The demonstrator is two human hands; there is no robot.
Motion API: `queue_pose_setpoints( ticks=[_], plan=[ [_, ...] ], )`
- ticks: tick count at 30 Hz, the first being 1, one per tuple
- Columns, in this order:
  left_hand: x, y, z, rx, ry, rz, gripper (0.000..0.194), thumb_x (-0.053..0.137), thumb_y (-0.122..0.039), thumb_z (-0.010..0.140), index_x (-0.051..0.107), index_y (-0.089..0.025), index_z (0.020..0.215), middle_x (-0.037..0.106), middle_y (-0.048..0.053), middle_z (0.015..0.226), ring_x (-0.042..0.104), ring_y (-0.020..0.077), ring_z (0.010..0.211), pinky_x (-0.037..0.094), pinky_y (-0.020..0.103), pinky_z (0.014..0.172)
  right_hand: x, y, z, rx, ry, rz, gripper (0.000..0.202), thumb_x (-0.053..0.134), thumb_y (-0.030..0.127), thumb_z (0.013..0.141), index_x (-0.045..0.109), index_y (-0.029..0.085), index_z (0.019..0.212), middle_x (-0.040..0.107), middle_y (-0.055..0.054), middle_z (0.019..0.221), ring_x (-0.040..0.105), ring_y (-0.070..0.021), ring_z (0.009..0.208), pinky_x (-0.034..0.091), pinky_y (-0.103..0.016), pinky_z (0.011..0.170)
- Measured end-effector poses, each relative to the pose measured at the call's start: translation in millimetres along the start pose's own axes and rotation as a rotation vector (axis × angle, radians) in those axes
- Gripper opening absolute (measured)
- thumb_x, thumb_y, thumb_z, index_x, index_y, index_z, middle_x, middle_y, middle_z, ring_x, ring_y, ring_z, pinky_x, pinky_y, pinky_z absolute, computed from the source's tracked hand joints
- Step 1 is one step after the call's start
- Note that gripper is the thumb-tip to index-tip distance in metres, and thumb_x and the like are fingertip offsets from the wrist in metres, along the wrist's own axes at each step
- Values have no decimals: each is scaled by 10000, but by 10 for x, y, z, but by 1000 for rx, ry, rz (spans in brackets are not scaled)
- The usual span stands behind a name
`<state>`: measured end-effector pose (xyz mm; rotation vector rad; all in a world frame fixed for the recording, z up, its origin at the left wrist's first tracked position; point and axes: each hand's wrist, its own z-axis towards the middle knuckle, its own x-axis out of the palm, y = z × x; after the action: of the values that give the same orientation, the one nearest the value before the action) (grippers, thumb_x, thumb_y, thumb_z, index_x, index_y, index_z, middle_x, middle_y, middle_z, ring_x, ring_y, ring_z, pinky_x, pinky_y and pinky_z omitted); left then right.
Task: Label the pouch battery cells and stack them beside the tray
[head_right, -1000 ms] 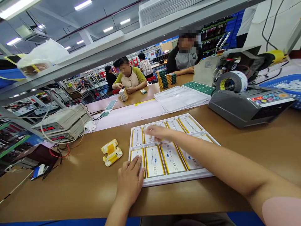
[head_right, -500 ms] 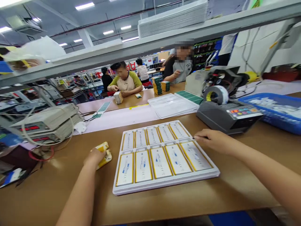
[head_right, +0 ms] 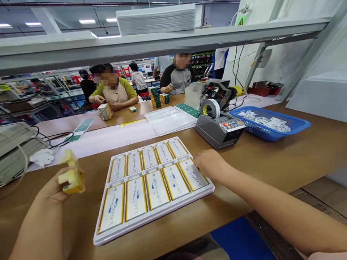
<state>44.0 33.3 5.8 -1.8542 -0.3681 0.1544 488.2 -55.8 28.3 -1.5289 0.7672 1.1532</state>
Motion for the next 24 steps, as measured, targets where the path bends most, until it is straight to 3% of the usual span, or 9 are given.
queue_pose_setpoints(
  ticks=[3, 6, 9, 12, 17, 21, 24],
  plan=[
    [314, -18, -185, -48, 133, -333, 86, 528, -246, 703, 533, -198, 774, 578, -23, 659, 539, 125, 562, 511, 331, 552, 26, 28, -3, 18, 28, 15, 182, 421, 139, 736, 592, 169, 683, 631, -91, 719, 574, -214, 662, 328, -286, 533],
    [586, 141, -228, -19, 179, -445, 159, 538, -206, 706, 552, -234, 861, 603, -33, 727, 574, 137, 619, 527, 340, 604, 12, -21, 26, 67, 22, 52, 167, 447, 209, 754, 590, 173, 677, 629, -78, 719, 565, -194, 664, 311, -272, 525],
    [735, 349, -177, -88, 241, -494, 219, 523, -196, 712, 549, -236, 926, 613, -19, 731, 594, 144, 624, 529, 357, 645, -7, -130, 87, 31, -13, 85, 188, 481, 291, 759, 599, 176, 669, 620, -62, 720, 550, -183, 693, 308, -267, 555],
    [759, 468, -126, -158, 324, -524, 270, 507, -199, 716, 543, -181, 984, 633, 40, 776, 613, 179, 676, 530, 345, 649, -43, -272, 154, -95, 65, 203, 198, 495, 321, 757, 622, 207, 658, 617, -31, 719, 537, -174, 739, 305, -259, 587],
    [711, 477, -130, -204, 527, -581, 304, 476, -197, 731, 544, -137, 1021, 634, 101, 919, 611, 239, 780, 528, 383, 653, -113, -401, 291, -245, 155, 321, 140, 509, 277, 748, 632, 245, 690, 630, -2, 752, 515, -181, 810, 302, -264, 634],
    [730, 463, -169, -240, 570, -566, 311, 473, -153, 717, 548, -155, 1018, 629, 95, 950, 599, 276, 827, 511, 460, 664, -39, -341, 514, -385, 177, 437, 166, 464, 221, 768, 629, 235, 751, 633, -1, 784, 513, -159, 802, 320, -251, 685],
    [761, 450, -195, -263, 534, -547, 308, 463, -126, 711, 550, -144, 1006, 634, 106, 905, 607, 266, 793, 509, 461, 661, 55, -304, 684, -430, 234, 556, 157, 462, 229, 762, 617, 207, 777, 613, -15, 824, 521, -137, 769, 338, -227, 676]
  ],
)
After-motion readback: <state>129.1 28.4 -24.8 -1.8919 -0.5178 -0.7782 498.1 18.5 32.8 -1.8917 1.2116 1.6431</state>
